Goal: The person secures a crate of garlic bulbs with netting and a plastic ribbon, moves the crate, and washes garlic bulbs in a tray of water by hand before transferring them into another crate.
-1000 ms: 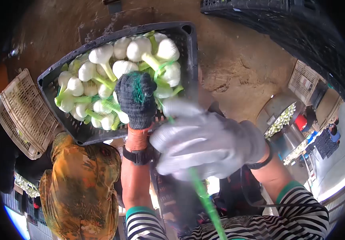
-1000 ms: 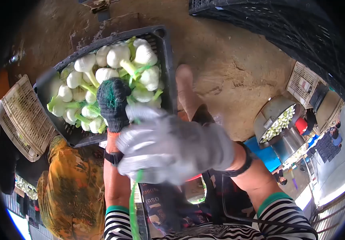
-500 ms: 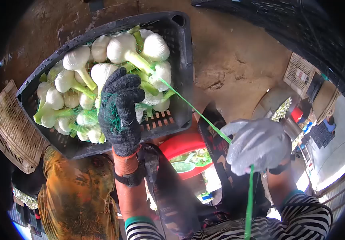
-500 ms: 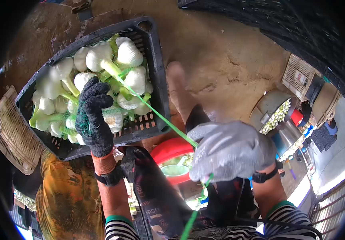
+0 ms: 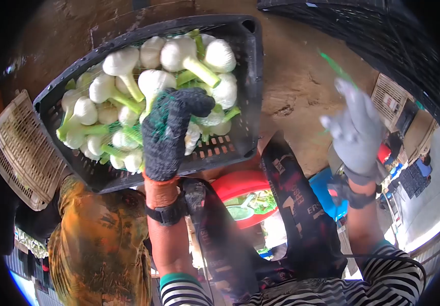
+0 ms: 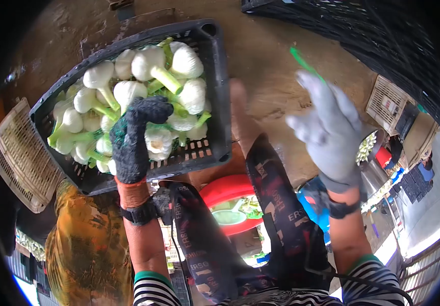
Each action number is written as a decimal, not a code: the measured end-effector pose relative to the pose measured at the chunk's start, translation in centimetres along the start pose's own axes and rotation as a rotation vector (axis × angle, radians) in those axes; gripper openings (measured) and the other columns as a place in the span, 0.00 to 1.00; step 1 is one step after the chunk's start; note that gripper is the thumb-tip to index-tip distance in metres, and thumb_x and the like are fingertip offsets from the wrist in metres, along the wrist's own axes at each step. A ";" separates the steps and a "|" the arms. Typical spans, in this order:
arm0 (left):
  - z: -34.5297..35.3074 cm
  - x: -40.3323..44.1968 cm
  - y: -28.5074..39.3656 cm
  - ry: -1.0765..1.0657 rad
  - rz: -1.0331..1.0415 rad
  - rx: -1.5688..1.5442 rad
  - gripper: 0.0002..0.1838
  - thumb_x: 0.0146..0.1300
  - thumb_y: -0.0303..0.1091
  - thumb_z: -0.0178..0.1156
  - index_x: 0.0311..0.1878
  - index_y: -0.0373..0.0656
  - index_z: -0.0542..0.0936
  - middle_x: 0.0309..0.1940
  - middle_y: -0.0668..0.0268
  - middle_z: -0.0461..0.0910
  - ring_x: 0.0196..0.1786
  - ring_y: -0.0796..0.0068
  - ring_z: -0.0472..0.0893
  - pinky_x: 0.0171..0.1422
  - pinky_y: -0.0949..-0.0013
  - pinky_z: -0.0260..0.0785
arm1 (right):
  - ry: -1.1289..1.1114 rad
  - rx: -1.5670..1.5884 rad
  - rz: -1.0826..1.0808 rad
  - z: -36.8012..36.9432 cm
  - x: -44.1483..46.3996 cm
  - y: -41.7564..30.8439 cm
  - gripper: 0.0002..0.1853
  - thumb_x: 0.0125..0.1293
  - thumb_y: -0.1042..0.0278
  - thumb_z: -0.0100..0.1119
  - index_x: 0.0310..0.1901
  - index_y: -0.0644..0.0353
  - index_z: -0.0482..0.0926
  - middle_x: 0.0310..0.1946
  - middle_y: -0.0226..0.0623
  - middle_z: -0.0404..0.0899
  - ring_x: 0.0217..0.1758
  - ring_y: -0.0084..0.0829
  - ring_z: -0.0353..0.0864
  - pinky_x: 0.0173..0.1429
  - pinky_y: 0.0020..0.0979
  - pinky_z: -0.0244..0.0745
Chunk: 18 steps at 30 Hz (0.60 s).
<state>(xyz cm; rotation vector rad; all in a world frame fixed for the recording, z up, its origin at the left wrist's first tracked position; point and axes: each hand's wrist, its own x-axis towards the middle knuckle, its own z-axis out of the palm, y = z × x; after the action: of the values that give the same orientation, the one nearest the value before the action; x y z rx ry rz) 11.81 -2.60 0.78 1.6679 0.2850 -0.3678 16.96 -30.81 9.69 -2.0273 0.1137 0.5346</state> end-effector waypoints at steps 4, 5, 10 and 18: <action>0.9 0.3 -0.6 0.113 0.034 0.071 0.19 0.73 0.36 0.42 0.35 0.39 0.81 0.30 0.63 0.81 0.35 0.70 0.80 0.45 0.68 0.71 | -0.115 0.263 -0.176 8.8 5.6 -0.8 0.19 0.58 0.75 0.58 0.53 0.62 0.77 0.38 0.33 0.80 0.31 0.24 0.77 0.38 0.29 0.77; 1.0 0.3 -0.7 0.119 0.001 0.033 0.19 0.72 0.36 0.42 0.35 0.39 0.81 0.30 0.63 0.81 0.35 0.70 0.79 0.45 0.68 0.71 | -0.144 0.065 -0.390 10.4 6.9 0.4 0.20 0.56 0.71 0.61 0.53 0.60 0.78 0.40 0.35 0.80 0.36 0.29 0.80 0.40 0.32 0.78; 1.7 0.3 -1.6 0.198 -0.023 0.089 0.18 0.72 0.36 0.41 0.35 0.39 0.80 0.32 0.63 0.80 0.34 0.70 0.78 0.44 0.67 0.70 | -0.363 -0.403 -0.576 12.8 8.9 3.4 0.19 0.51 0.69 0.64 0.48 0.55 0.80 0.42 0.41 0.80 0.42 0.44 0.80 0.47 0.38 0.76; 1.7 0.5 -0.9 0.196 -0.111 -0.243 0.18 0.72 0.41 0.45 0.46 0.35 0.78 0.32 0.65 0.81 0.36 0.78 0.77 0.47 0.71 0.70 | -0.464 -0.634 -0.525 11.9 8.5 1.0 0.18 0.53 0.72 0.58 0.47 0.46 0.81 0.38 0.39 0.78 0.41 0.41 0.80 0.44 0.38 0.75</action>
<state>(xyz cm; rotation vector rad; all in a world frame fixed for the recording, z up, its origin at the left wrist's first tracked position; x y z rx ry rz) 11.80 -4.15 -0.47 1.4535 0.5489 -0.2413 20.45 -19.91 0.46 -2.3379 -0.9467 0.7397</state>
